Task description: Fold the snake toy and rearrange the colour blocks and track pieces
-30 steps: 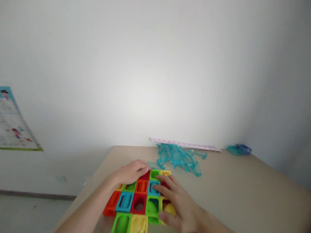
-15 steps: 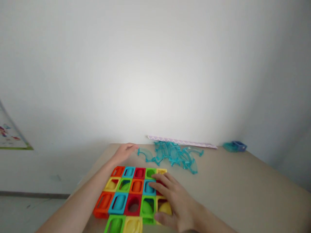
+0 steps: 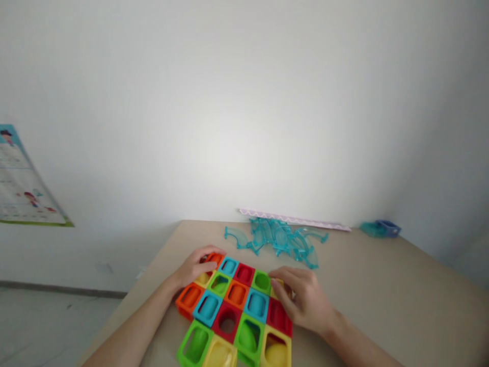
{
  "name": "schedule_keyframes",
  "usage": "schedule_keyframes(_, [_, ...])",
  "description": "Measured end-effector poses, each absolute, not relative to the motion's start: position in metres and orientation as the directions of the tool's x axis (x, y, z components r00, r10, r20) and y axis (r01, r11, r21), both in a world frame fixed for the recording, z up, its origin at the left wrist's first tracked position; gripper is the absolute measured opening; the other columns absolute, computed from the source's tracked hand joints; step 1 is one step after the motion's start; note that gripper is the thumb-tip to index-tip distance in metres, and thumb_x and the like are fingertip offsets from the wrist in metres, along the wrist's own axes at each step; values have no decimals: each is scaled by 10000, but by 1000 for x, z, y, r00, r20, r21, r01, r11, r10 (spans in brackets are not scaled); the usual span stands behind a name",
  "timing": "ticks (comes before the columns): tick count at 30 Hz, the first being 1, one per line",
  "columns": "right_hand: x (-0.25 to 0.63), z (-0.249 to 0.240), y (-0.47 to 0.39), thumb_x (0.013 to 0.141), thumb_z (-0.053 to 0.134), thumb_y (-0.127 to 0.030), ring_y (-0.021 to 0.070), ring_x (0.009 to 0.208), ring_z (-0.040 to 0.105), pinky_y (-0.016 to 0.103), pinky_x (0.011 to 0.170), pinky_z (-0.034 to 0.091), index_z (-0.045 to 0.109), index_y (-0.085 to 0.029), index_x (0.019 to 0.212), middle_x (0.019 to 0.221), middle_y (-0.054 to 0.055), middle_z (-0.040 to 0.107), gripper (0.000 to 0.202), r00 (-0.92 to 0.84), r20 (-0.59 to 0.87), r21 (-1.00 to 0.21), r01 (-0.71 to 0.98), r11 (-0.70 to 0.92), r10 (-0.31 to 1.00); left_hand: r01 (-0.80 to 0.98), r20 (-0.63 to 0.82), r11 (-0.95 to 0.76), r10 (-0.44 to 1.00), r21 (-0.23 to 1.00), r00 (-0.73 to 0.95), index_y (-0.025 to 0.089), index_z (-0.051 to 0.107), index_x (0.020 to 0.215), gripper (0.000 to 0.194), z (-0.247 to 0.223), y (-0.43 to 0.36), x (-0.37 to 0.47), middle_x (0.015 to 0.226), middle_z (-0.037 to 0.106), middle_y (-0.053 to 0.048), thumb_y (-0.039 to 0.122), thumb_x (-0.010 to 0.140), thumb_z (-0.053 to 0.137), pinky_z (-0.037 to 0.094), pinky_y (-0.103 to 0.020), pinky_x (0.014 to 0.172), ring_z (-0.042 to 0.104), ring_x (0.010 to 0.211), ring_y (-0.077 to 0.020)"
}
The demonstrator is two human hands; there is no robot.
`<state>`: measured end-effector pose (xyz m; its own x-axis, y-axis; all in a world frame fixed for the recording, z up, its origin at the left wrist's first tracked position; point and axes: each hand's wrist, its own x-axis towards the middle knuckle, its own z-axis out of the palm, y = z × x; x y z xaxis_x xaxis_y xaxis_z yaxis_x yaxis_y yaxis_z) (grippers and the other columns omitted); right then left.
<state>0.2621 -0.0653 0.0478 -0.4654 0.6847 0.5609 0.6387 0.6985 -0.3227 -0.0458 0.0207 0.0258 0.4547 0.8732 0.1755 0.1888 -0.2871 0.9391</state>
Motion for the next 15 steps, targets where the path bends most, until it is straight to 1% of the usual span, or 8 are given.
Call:
schedule_keyframes(2, [265,47,-62,920,455,-228,132,609,557,238,592,398,641,-166,904,730,49,637,197,-442,601,-323,628,708,666,284,189,-370,841,885,507,155,686,1071,357,30,19,-43,1103,677,-84,350,774,656,421,-319,918,590,1030,-248])
schedule_keyframes(4, [266,46,-59,921,454,-213,130,598,543,238,585,386,637,-166,875,691,39,615,194,-435,613,-331,617,714,660,354,183,-424,816,833,548,152,685,1066,343,34,17,-45,1082,684,-81,373,809,628,422,-304,897,593,1006,-237])
schedule_keyframes(5, [267,46,-58,922,451,-207,130,595,538,240,584,383,634,-165,862,674,35,605,197,-435,615,-335,611,718,657,384,167,-437,808,814,566,147,694,1031,329,35,16,-47,1031,694,-74,389,823,614,433,-287,848,601,953,-224])
schedule_keyframes(7, [268,45,-57,920,451,-196,135,608,540,246,595,382,632,-161,844,664,35,597,199,-427,632,-336,601,725,646,431,105,-435,790,791,603,129,714,895,334,37,15,-51,845,691,-52,431,843,582,427,-247,700,591,783,-184])
schedule_keyframes(9, [269,44,-56,912,464,-190,142,631,548,253,609,383,633,-158,835,677,42,603,188,-403,662,-335,596,730,632,448,22,-402,763,798,646,110,709,774,400,39,15,-57,681,627,-29,471,852,557,370,-225,586,522,639,-141])
schedule_keyframes(10, [270,43,-56,908,472,-189,144,635,546,255,610,380,634,-157,832,679,43,602,182,-391,671,-336,596,729,629,443,-21,-374,745,815,667,105,709,781,418,39,15,-60,636,588,-18,485,852,552,340,-220,552,482,595,-124])
schedule_keyframes(13, [273,43,-57,910,471,-192,128,572,503,251,562,347,633,-157,820,633,24,569,189,-385,649,-370,595,714,656,414,-103,-298,693,860,713,118,689,1048,443,40,15,-68,565,469,28,490,833,584,245,-212,484,366,517,-89])
schedule_keyframes(15, [275,44,-58,915,458,-194,116,530,467,251,532,320,629,-158,807,602,11,542,206,-433,601,-394,571,720,672,418,-108,-302,687,857,718,135,642,1168,491,41,15,-72,537,370,57,479,819,610,190,-217,470,299,496,-79])
